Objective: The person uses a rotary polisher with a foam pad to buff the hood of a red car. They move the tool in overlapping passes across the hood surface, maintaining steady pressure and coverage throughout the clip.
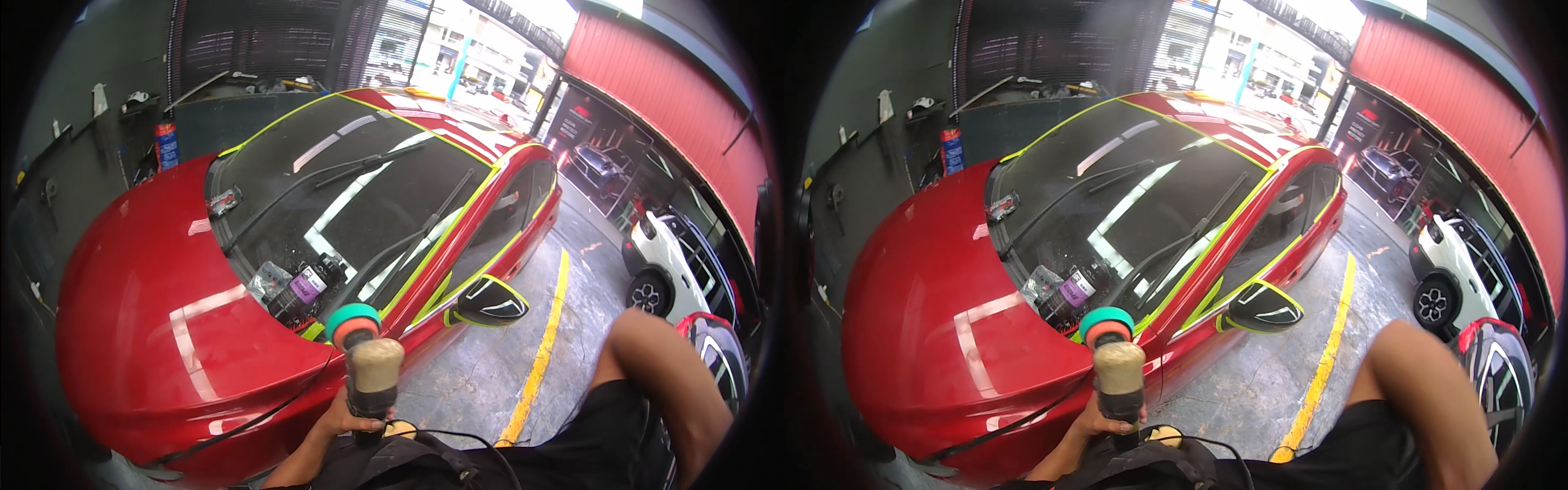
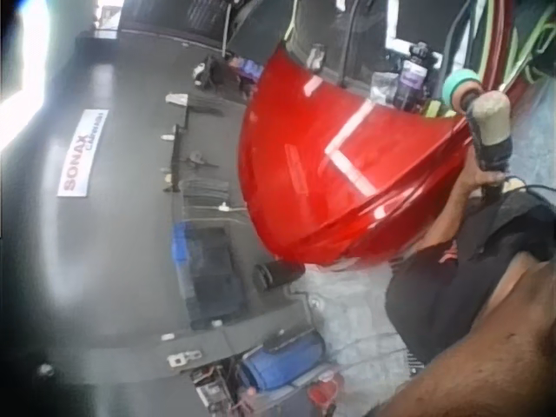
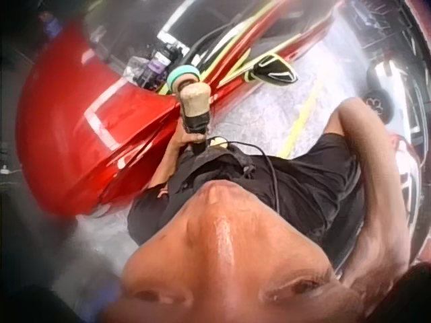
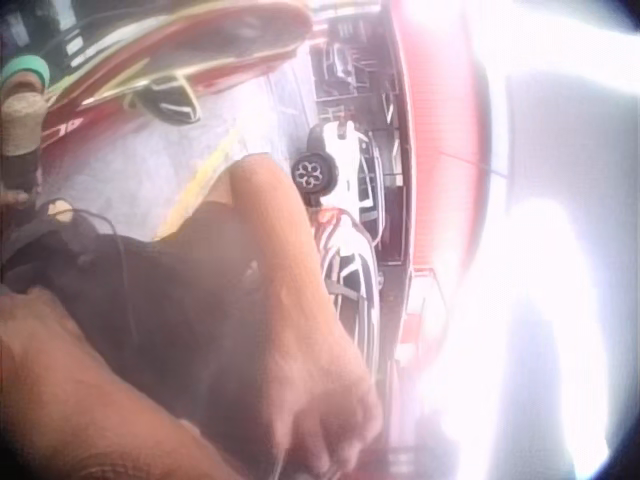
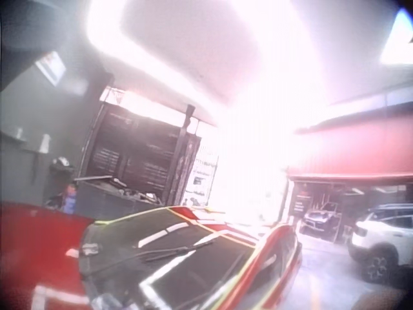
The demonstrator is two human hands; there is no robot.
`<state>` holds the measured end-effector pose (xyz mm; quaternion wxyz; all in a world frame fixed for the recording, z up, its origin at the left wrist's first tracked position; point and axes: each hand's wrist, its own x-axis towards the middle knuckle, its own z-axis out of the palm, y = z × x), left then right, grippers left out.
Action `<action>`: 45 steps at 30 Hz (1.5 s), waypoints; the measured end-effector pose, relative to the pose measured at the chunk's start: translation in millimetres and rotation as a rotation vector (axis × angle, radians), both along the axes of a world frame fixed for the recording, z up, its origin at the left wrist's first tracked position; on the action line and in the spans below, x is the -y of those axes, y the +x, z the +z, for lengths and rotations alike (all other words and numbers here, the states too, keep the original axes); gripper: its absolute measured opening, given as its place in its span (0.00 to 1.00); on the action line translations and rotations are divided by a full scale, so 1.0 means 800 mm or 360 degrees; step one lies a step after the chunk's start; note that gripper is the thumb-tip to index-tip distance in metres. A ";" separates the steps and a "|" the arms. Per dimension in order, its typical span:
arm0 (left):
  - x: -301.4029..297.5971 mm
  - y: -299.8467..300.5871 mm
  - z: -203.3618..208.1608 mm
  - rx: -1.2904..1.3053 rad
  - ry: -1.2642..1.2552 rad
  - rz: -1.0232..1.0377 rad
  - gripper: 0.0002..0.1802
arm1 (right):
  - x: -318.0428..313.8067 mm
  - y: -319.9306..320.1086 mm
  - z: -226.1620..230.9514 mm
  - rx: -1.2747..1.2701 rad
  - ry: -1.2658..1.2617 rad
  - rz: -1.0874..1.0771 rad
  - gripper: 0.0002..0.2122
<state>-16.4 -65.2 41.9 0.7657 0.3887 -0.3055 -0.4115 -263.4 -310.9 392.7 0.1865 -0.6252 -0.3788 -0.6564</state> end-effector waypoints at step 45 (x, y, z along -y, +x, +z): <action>-0.340 -0.153 -0.128 0.0685 0.1441 0.3222 0.51 | -0.389 0.237 -0.521 -0.3812 -0.0630 0.1033 0.42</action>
